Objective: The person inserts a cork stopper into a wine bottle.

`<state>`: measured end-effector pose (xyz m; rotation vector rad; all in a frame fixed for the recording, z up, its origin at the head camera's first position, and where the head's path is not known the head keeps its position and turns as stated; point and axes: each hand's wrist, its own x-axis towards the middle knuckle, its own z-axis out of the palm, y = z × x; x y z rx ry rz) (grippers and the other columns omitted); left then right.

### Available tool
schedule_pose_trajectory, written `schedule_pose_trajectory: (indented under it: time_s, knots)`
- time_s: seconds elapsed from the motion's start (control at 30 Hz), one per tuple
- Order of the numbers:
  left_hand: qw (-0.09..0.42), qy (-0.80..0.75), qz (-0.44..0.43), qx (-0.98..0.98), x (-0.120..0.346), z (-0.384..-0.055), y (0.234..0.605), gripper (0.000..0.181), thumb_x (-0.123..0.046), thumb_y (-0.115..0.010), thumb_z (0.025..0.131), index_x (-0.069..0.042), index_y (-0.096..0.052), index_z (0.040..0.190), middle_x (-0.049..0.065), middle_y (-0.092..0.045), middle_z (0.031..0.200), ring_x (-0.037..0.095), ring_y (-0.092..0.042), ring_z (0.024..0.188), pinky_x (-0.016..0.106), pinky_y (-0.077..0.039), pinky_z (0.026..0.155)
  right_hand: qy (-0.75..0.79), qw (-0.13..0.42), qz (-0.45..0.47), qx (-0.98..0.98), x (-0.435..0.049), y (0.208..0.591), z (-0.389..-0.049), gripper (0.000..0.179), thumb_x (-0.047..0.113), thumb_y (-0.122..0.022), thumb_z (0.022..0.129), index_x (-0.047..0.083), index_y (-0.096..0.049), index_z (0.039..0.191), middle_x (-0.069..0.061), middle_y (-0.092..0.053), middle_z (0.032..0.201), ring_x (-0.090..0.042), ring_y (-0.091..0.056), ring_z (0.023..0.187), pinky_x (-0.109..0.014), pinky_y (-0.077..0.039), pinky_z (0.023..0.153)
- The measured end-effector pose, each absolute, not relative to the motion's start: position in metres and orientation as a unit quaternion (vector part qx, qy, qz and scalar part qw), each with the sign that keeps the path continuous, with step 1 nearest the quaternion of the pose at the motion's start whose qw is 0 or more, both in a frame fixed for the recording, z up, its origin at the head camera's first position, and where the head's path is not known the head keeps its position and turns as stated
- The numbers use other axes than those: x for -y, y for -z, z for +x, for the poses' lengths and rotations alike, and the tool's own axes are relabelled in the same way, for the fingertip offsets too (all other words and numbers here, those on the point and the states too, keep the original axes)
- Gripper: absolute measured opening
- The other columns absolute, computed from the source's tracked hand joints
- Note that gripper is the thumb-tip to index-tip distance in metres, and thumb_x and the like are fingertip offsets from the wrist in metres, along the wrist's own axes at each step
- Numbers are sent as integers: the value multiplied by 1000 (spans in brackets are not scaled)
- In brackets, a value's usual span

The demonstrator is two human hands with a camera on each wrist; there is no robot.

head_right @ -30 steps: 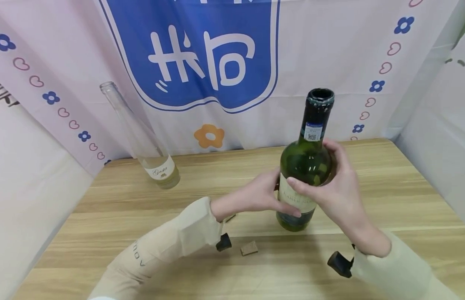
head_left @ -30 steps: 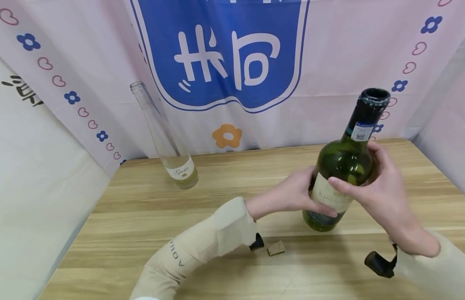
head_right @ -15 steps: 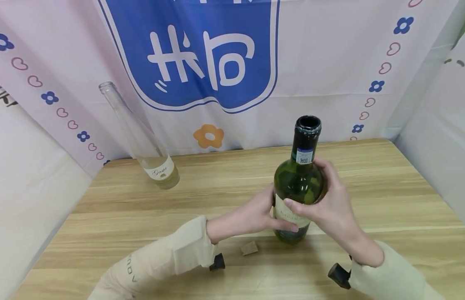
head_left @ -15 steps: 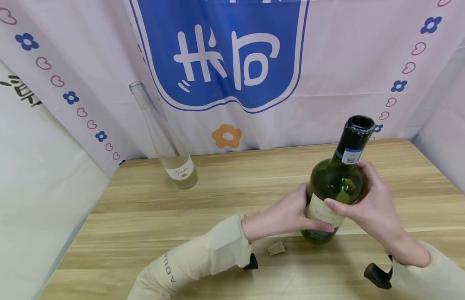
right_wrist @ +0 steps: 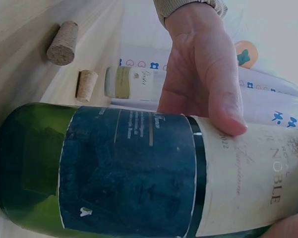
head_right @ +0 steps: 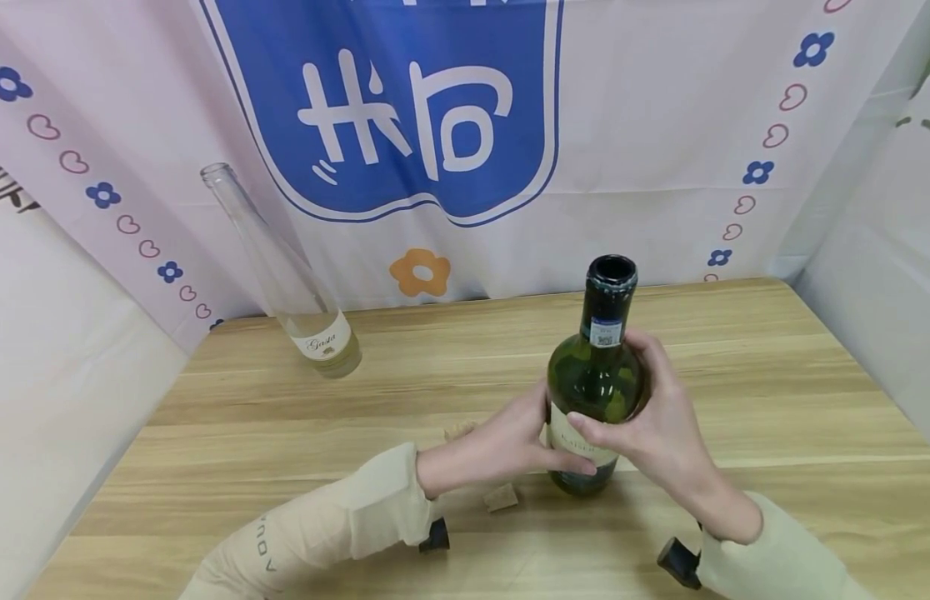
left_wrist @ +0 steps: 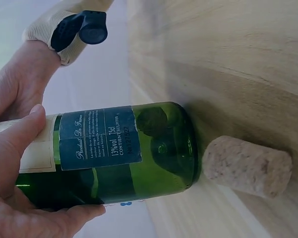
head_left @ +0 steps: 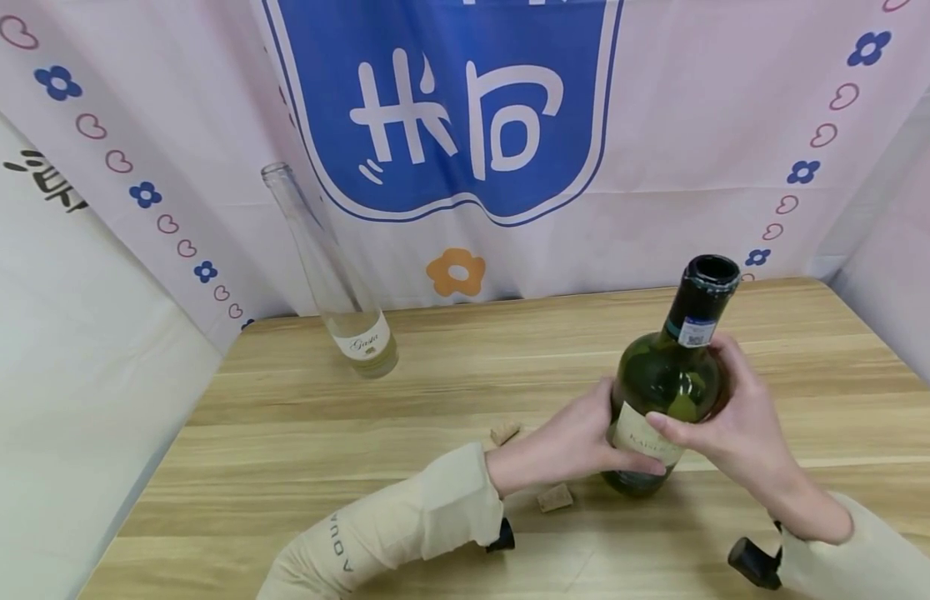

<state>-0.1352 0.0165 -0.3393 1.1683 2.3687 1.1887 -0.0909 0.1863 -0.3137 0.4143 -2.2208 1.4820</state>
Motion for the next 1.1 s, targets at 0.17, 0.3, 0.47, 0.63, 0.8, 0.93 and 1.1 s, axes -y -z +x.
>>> schedule_pose_trajectory:
  time_s: [0.17, 0.3, 0.47, 0.63, 0.8, 0.93, 1.1]
  knots:
    - [113, -412, 416, -803, -17, -135, 343, 79, -31, -76, 73, -14, -30, 134, -3, -46, 125, -1, -45, 110, 14, -37, 93, -543, 209, 155, 798, -186, 316, -89, 82, -19, -75, 55, 4, -42, 127, 7, -54, 111, -2, -55, 96, -9, -44, 78]
    - [118, -409, 414, -805, -16, -135, 344, 79, -32, -75, 74, -14, -29, 135, -3, -45, 126, 0, -44, 112, 15, -37, 94, -534, 198, 156, 807, -187, 316, -89, 82, -17, -74, 57, 4, -40, 128, 10, -53, 110, -1, -55, 93, -9, -45, 75]
    - [126, -386, 407, -818, -15, -135, 343, 78, -35, -74, 74, -12, -31, 134, -2, -46, 126, 1, -45, 111, 14, -37, 92, -523, 184, 160, 816, -188, 315, -89, 82, -14, -76, 59, 5, -38, 129, 13, -53, 108, 2, -55, 92, -8, -45, 74]
    - [134, -334, 414, -836, -10, -136, 340, 76, -40, -69, 77, -11, -29, 135, -3, -47, 126, 0, -45, 113, 13, -38, 92, -515, 182, 157, 823, -187, 315, -91, 83, -10, -79, 59, 6, -38, 129, 15, -53, 109, 4, -54, 94, -7, -44, 77]
    - [147, -229, 408, -872, 0, -135, 336, 83, -45, -67, 78, -8, -26, 139, -1, -47, 132, 5, -45, 117, 17, -39, 95, -516, 176, 156, 824, -186, 315, -91, 81, -9, -78, 61, 6, -37, 130, 15, -52, 109, 4, -55, 93, -8, -45, 76]
    - [166, -123, 405, -891, 8, -131, 335, 78, -42, -68, 78, -6, -34, 138, 2, -50, 131, 9, -51, 113, 19, -42, 93, -520, 172, 153, 822, -186, 314, -91, 80, -9, -77, 62, 6, -36, 129, 15, -53, 109, 4, -55, 93, -9, -46, 76]
    - [175, -35, 420, -890, 16, -124, 342, 29, -33, -68, 80, -11, -63, 99, -9, -62, 82, 2, -56, 71, 15, -47, 62, -525, 173, 153, 819, -186, 315, -90, 79, -11, -77, 61, 8, -37, 128, 15, -54, 109, 3, -55, 94, -9, -45, 77]
